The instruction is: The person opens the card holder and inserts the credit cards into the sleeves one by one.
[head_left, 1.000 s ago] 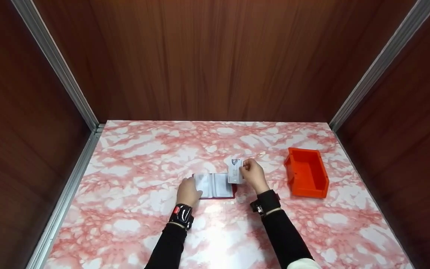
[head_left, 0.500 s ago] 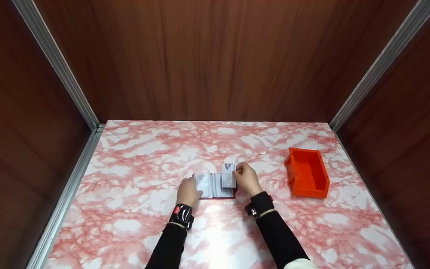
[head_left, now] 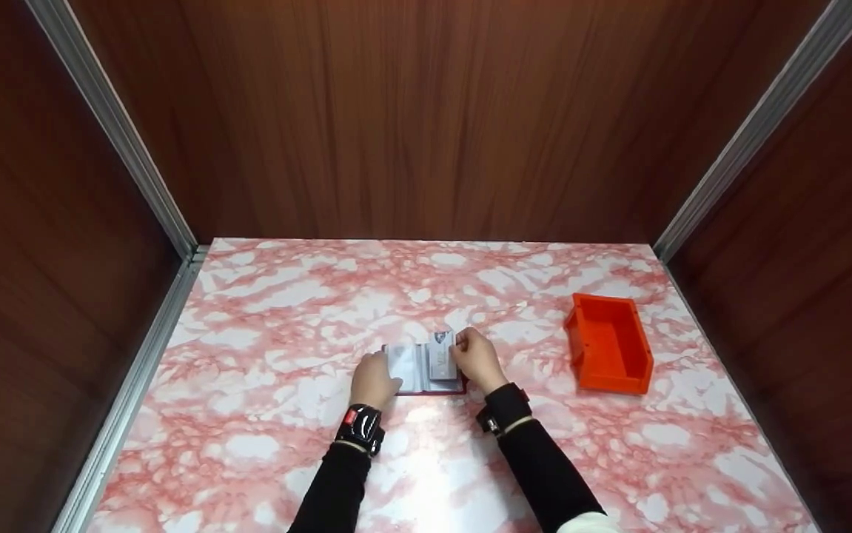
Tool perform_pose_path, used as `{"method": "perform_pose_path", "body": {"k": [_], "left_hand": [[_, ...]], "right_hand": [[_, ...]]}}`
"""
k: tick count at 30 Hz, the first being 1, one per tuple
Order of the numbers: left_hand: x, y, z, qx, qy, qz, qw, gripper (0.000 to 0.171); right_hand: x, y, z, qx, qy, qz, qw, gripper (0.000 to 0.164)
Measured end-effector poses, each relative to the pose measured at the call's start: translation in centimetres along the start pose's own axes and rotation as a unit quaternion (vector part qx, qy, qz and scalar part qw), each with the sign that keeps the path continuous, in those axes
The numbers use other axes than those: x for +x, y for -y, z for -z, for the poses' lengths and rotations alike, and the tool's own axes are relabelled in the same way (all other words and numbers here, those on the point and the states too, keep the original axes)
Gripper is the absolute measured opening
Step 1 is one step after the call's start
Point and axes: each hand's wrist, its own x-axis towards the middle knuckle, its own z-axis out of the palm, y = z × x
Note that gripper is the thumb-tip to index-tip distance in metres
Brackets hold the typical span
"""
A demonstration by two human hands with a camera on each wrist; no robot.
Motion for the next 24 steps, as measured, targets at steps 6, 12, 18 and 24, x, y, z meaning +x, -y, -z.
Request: {"method": "perform_pose_path", "body": {"k": [6,12,18,24], "left_hand": [[0.0,-0.2,0.2,-0.006,0.005,0.009,0.9999,0.044],[0.0,-0.3,0.3,-0.007,0.011,0.016,0.9998,0.049],[0.0,-0.2,0.2,-0.003,0.016,0.020,0.9997,0.051],[0.1,-0.1,0.1,-0.003,0.012,0.014,0.9998,0.052]], "right_hand": [[-0.1,0.4,-0.6,-0.011,0.000,0.024,1.000,0.007],[-0.1,0.8,-1.1,-0.016,0.005,0.023,1.000,0.010],[-0.1,0.9,-1.5,-0.021,0.009,0.016,1.000,0.012],[-0.1,1.0,-1.7,-0.023,0.021,0.009,0.999,0.012]]}}
